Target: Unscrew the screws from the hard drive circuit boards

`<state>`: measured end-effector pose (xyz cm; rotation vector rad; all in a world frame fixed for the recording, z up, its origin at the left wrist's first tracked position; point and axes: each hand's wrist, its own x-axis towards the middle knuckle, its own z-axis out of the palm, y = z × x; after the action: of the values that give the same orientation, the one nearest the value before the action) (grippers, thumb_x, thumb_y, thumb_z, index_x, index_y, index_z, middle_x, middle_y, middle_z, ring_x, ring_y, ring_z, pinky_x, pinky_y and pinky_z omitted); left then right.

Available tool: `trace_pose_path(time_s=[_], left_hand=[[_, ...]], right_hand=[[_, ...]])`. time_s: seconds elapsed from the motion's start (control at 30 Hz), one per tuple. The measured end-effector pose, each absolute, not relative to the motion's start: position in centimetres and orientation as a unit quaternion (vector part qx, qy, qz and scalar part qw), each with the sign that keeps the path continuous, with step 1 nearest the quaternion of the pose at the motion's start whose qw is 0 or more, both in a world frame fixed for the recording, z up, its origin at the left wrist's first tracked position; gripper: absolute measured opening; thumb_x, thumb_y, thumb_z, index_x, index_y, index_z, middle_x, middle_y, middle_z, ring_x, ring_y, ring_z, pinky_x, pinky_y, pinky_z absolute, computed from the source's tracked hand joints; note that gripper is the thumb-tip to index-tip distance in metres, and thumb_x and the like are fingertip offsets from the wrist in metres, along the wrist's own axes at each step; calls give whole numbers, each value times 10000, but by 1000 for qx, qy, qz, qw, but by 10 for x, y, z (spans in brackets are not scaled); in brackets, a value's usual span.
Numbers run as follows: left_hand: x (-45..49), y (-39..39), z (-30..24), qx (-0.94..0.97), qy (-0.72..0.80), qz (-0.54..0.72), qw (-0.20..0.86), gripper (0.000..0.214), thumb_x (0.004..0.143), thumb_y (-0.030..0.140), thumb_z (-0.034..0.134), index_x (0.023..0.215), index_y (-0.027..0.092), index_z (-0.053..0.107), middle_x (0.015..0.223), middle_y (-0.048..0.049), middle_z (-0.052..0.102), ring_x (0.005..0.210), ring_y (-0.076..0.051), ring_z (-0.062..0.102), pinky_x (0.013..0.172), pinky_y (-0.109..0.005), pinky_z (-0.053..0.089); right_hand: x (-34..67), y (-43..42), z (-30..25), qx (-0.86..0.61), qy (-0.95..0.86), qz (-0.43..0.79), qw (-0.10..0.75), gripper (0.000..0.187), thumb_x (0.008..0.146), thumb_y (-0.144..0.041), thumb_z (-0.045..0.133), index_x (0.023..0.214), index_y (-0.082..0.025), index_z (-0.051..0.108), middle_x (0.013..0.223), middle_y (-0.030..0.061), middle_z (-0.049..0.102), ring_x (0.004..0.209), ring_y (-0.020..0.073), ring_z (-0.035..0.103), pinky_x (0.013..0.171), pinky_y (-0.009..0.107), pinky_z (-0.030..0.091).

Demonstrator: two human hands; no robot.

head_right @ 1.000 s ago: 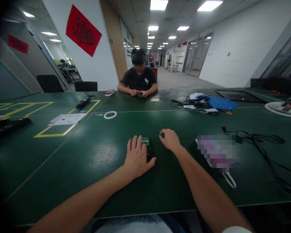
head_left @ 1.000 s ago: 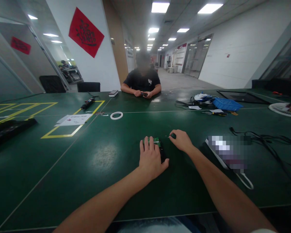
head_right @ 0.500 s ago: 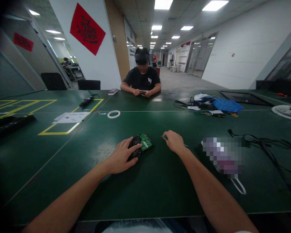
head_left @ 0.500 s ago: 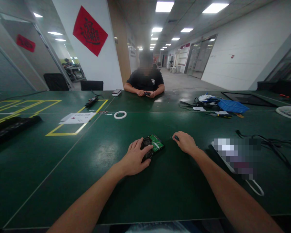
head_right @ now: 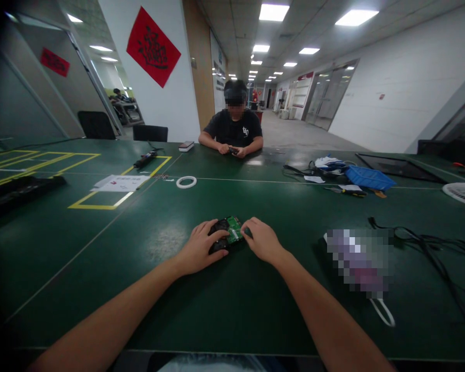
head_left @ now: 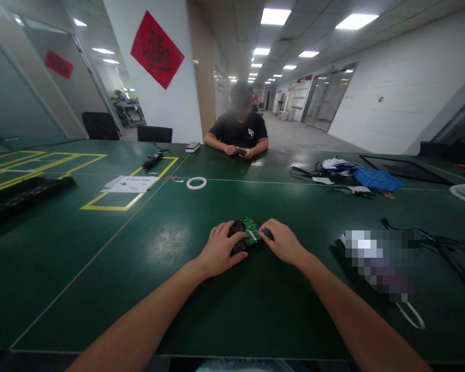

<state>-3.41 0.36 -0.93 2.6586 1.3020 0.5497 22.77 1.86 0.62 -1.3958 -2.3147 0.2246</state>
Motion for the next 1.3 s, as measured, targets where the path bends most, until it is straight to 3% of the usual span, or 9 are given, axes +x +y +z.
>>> trace_pose_path(time_s=[0.37,1.03,1.3], left_hand=[[-34,4,-9,879,435,180,83,507,896,506,683,1366,339,589,1544,-122,376,1441,-399,319,1139,-613,313],[-35,2,-7,878,437,180,78,527,881,510,705,1370,353,588,1552,-115,374,1439,-388,330,1133,-599,326],[-35,4,-8,879,436,175,82,537,885,524,698,1382,359,578,1557,-117,363,1443,-392,325,1139,-604,320]], right_hand=[[218,11,15,-495,-850,75,165,112,934,-206,599,999,-215,689,1066,67,647,901,185,622,802,320,489],[220,11,13,-474,-850,94,209,165,951,-296,590,919,-208,726,958,65,705,881,192,655,834,320,497],[228,12,21,-515,-799,126,284,226,954,-379,569,1060,-227,697,1065,67,719,965,217,664,877,365,510]])
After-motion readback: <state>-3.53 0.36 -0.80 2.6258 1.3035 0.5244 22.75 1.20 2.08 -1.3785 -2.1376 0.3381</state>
